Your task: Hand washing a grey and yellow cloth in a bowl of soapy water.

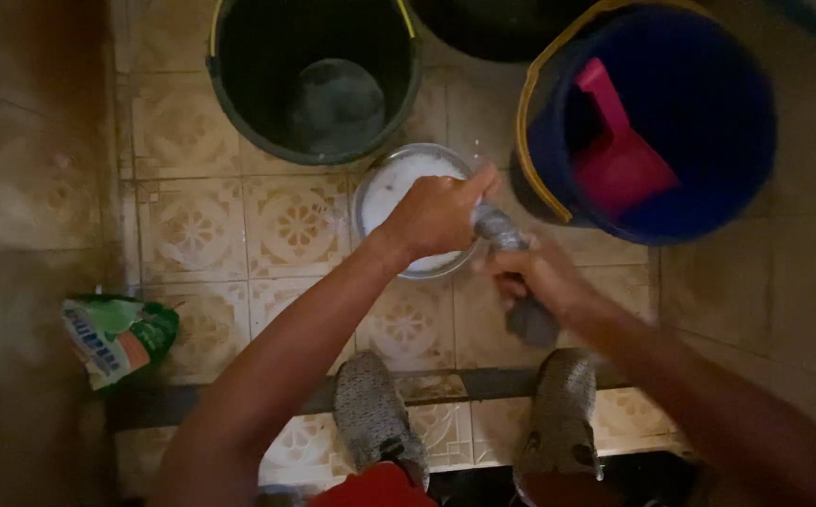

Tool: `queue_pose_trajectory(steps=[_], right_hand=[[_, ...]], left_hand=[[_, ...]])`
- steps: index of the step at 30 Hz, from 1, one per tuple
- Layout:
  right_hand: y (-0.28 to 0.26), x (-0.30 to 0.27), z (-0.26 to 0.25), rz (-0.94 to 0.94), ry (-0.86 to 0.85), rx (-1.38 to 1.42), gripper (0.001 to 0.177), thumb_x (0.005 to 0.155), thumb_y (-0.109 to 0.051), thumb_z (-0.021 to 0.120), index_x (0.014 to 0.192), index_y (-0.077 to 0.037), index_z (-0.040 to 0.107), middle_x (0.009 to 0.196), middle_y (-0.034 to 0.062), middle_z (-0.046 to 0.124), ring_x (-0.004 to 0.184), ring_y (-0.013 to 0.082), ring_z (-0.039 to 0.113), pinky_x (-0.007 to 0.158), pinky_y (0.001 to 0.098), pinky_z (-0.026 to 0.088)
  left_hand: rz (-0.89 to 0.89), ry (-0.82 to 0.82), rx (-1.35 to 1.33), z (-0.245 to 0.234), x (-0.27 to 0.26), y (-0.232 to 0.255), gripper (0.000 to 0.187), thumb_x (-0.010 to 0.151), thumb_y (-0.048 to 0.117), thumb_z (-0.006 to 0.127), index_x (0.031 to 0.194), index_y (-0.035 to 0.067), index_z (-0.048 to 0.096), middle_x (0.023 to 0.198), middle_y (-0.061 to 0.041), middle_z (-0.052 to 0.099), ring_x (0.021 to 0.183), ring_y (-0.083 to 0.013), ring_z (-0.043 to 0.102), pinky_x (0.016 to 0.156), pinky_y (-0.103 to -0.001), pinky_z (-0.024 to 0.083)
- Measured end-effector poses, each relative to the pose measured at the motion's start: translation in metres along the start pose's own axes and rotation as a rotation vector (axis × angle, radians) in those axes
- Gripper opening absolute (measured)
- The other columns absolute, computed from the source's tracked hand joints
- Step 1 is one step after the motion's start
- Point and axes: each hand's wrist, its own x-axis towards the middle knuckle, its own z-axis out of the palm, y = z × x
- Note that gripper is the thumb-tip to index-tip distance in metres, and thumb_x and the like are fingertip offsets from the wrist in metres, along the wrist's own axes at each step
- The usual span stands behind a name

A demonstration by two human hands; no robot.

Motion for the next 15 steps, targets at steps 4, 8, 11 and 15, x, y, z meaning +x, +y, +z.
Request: queue_pose_trajectory(steps=[4, 8, 11, 15], right_hand=[[0.047, 0.011, 0.028, 0.004, -0.462, 0.804, 0.039, 0.097, -0.016, 0.067, 0.063, -0.013, 0.047, 0.052, 0.0013, 0.042, 0.052, 0.0187, 0.051, 0.062, 0.039, 0.048], [-0.006, -0.001, 0.061, -0.151, -0.41, 1.069, 0.018, 0.104, -0.021, 0.058, 0.088, -0.013, 0.053, 0.062, -0.0018, 0.045, 0.062, 0.0195, 0.053, 0.075, 0.0406, 0.051], [-0.069, -0.021, 0.059, -0.364, -0.258, 0.866, 0.021, 0.109, -0.03, 0.055, 0.1, -0.012, 0.051, 0.077, 0.0034, 0.049, 0.076, 0.0246, 0.057, 0.084, 0.0436, 0.053], [-0.09, -0.018, -0.001, -0.848, 0.097, 0.045, 0.039, 0.113, -0.044, 0.05, 0.13, -0.009, 0.042, 0.118, 0.0135, 0.049, 0.105, 0.0313, 0.06, 0.092, 0.0446, 0.053]], left_hand=[[0.184, 0.116, 0.056, 0.0, 0.001, -0.007, 0.057, 0.071, 0.015, 0.077, 0.122, 0.008, 0.055, 0.08, -0.014, 0.071, 0.075, -0.0369, 0.07, 0.062, -0.048, 0.053], [0.104, 0.573, 0.278, 0.011, 0.018, 0.002, 0.03, 0.091, 0.021, 0.073, 0.115, 0.017, 0.057, 0.098, -0.009, 0.073, 0.088, -0.0288, 0.072, 0.074, -0.041, 0.057], [-0.042, 0.647, 0.113, 0.006, 0.026, 0.016, 0.02, 0.102, 0.027, 0.068, 0.115, 0.019, 0.056, 0.1, -0.007, 0.071, 0.088, -0.0247, 0.071, 0.075, -0.038, 0.057], [0.068, 0.088, -1.32, -0.02, 0.021, 0.037, 0.024, 0.109, 0.039, 0.059, 0.108, 0.015, 0.056, 0.089, -0.005, 0.066, 0.074, -0.0185, 0.067, 0.063, -0.033, 0.053]])
